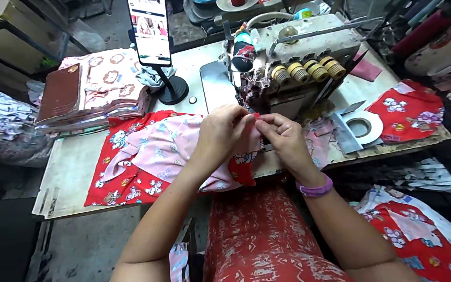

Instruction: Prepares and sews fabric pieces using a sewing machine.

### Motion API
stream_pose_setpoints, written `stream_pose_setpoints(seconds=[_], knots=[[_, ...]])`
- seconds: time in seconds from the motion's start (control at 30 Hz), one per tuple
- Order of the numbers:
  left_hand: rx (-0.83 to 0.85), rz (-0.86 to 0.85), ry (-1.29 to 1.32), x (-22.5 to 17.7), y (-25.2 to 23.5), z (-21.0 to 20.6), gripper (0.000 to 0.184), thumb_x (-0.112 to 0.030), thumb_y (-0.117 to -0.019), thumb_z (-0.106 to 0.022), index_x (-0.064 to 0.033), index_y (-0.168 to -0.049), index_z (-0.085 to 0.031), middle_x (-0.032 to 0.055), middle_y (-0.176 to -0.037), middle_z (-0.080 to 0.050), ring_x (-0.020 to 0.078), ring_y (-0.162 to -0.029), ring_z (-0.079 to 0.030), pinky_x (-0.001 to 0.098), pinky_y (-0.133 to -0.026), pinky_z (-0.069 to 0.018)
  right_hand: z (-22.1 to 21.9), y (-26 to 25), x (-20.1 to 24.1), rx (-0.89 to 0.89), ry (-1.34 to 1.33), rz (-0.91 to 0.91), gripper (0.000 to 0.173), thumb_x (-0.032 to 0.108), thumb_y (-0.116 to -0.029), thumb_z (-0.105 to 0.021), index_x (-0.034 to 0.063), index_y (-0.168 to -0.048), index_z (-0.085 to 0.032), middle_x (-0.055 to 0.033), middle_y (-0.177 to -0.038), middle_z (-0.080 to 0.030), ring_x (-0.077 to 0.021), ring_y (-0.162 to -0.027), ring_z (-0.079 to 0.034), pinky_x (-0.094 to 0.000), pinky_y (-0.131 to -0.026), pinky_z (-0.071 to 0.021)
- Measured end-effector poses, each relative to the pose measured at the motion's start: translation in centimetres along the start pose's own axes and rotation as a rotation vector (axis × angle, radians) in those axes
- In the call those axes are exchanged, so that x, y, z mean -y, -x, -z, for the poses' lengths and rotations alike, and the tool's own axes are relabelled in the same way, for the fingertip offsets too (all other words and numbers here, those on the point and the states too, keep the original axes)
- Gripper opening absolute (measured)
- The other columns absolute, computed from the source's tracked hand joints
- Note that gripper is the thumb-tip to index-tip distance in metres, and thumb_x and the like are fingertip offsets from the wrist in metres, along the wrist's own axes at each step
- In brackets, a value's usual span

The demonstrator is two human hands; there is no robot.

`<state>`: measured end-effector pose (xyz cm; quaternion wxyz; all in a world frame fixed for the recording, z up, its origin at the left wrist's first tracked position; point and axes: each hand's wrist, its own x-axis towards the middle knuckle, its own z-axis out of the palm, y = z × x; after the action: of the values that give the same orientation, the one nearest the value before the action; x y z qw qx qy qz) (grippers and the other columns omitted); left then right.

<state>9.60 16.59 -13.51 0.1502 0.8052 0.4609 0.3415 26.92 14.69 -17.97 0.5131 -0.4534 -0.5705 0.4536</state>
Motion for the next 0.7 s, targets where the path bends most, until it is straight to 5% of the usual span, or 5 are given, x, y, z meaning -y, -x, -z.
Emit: stream_pose_setpoints(seconds=[0.07, 0.13, 0.27, 0.43, 0.7], knots=[[-0.032, -0.049, -0.163, 0.8, -0.1, -1.3, 0.014, -0.011, -0.0973, -0.066, 0.0003, -0.093, -0.072, 0.0138, -0.084, -0.068, 0.0274, -0.078, -0.067, 0.042, -0.071, -0.0546, -0.1, 0.4, -0.8, 0.024, 0.098, 0.016, 0.041, 0.013, -0.1005, -0.064, 0.0061, -0.14, -0.054, 0.0036, -0.078, -0.07, 0.0033, -0.062, -0.059, -0.0154, -0.062, -0.0508], [-0.045, -0.051, -0.22, 1.8, -0.2, -2.4, 0.015, -0.013, -0.0973, -0.066, -0.0003, -0.092, -0.073, 0.0143, -0.083, -0.066, 0.03, -0.08, -0.067, 0.0433, -0.07, -0.0543, -0.1, 0.9, -1.3, 0.075, 0.186, 0.041, 0.054, 0.012, -0.1001, -0.061, 0.0054, -0.152, -0.048, 0.0017, -0.075, -0.065, 0.0023, -0.061, -0.053, -0.0159, -0.061, -0.0473], [-0.042, 0.019, -0.136, 2.5, -0.4, -2.0, 0.013, -0.01, -0.0957, -0.066, 0.0007, -0.1, -0.071, 0.0135, -0.087, -0.067, 0.026, -0.079, -0.066, 0.0406, -0.072, -0.0553, 0.2, 0.9, -0.5, 0.191, 0.138, -0.123, 0.061, 0.012, -0.0998, -0.06, 0.0058, -0.157, -0.038, 0.0037, -0.074, -0.065, 0.0056, -0.06, -0.052, -0.0118, -0.061, -0.0458], [-0.027, 0.12, -0.1, 2.8, -1.1, -1.5, 0.023, -0.01, -0.0962, -0.067, 0.0001, -0.116, -0.063, 0.0092, -0.086, -0.067, 0.0235, -0.075, -0.065, 0.0413, -0.067, -0.0541, -0.3, -0.2, -0.6, 0.128, -0.012, -0.211, 0.073, 0.009, -0.0976, -0.063, 0.0058, -0.161, -0.027, 0.0061, -0.062, -0.057, 0.0033, -0.053, -0.05, -0.0131, -0.054, -0.0429], [-0.118, 0.217, -0.006, 2.7, -2.4, -2.6, 0.028, -0.014, -0.0917, -0.073, 0.0012, -0.114, -0.064, 0.0086, -0.085, -0.072, 0.0219, -0.078, -0.069, 0.0436, -0.076, -0.0539, 0.5, 0.4, -1.0, 0.116, -0.097, -0.203, 0.063, 0.013, -0.1044, -0.057, 0.0168, -0.161, -0.029, -0.0068, -0.096, -0.07, -0.0046, -0.068, -0.064, -0.0227, -0.065, -0.0555]])
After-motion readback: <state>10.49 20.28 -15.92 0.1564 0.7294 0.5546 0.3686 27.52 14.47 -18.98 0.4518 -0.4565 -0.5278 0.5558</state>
